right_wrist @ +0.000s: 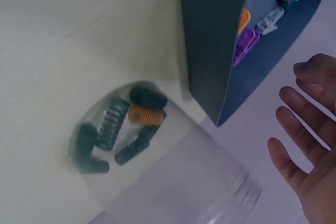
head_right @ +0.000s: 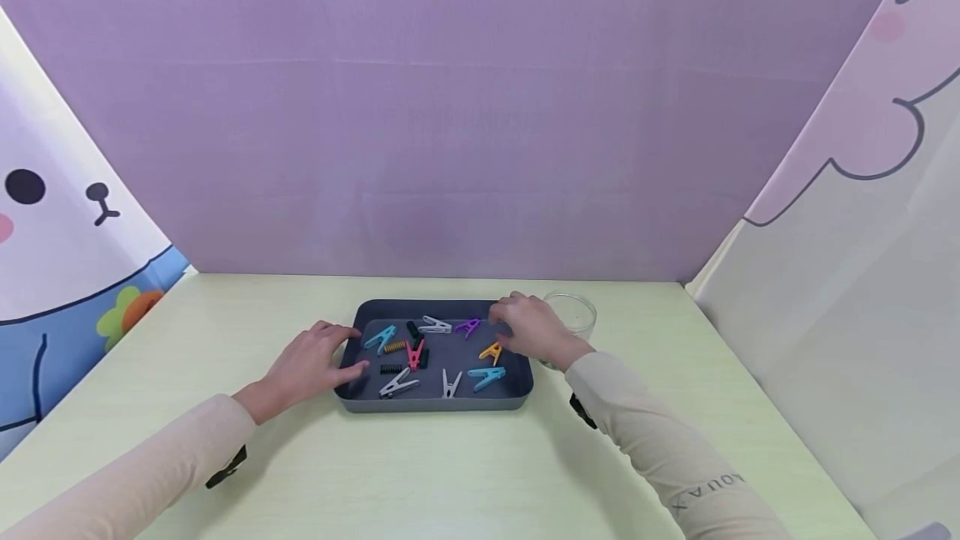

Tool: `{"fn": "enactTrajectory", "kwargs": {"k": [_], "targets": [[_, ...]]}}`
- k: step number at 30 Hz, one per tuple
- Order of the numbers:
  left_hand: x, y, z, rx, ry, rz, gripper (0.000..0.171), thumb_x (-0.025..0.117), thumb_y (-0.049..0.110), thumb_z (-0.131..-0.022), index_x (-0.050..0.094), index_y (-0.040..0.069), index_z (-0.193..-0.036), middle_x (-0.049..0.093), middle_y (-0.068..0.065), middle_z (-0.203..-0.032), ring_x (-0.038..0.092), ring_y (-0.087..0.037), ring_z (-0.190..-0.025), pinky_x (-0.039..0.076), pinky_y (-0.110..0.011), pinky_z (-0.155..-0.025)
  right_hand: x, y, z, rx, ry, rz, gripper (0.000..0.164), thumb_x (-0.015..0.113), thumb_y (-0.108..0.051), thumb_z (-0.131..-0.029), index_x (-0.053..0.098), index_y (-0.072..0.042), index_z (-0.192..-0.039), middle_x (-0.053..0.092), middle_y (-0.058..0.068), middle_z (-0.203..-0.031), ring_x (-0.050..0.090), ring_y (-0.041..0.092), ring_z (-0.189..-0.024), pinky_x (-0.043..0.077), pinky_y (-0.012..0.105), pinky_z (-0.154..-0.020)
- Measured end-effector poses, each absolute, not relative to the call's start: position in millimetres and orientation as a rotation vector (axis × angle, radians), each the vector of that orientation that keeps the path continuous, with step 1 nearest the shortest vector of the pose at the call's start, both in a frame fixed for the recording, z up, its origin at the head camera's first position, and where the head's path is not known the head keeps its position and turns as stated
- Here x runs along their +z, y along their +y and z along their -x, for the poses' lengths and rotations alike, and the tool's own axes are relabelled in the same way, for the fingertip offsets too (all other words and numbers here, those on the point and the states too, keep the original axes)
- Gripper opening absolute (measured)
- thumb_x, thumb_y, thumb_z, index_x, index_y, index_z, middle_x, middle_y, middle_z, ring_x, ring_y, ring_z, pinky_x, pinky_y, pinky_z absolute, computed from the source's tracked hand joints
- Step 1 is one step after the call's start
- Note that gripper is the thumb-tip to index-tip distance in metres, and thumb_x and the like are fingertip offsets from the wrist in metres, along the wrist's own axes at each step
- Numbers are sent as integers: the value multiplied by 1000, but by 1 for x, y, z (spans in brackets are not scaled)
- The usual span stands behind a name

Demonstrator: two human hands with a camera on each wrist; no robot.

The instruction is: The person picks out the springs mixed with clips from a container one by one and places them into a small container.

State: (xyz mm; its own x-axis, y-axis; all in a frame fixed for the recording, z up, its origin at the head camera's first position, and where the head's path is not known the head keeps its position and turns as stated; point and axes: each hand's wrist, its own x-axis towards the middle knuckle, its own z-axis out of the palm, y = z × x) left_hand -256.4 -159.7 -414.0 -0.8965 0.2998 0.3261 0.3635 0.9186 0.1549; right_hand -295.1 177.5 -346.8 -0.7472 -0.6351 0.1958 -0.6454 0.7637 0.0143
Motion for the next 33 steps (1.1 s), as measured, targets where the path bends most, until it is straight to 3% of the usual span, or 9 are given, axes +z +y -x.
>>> {"fn": "enactTrajectory", "kwargs": {"k": [16,28,33], "targets": [[-414,-160,257,-317,-2780,487,58,63,53,-76,62,9,-113,64,-11,-111,54,-28,-103,47,-45,-84,-362,144,293,41,-2683,-1258,17,69,-15,-77,67,-13,-95,65,-4,-92,55,13,-82,49,29,-71],[-412,-159,255,-317,-2783,490,58,63,53,-76,62,8,-113,64,-11,-111,54,-28,-102,47,-44,-83,-368,117,293,-121,-2621,-1385,21,68,-23,-80,65,-15,-99,64,-5,-93,53,13,-83,47,30,-70],[-412,-159,255,-312,-2794,484,58,63,53,-77,62,8,-113,64,-11,-111,54,-28,-103,47,-45,-83,-374,107,295,-166,-2608,-1413,24,68,-26,-81,64,-19,-103,65,-7,-100,54,12,-89,48,32,-76]]}}
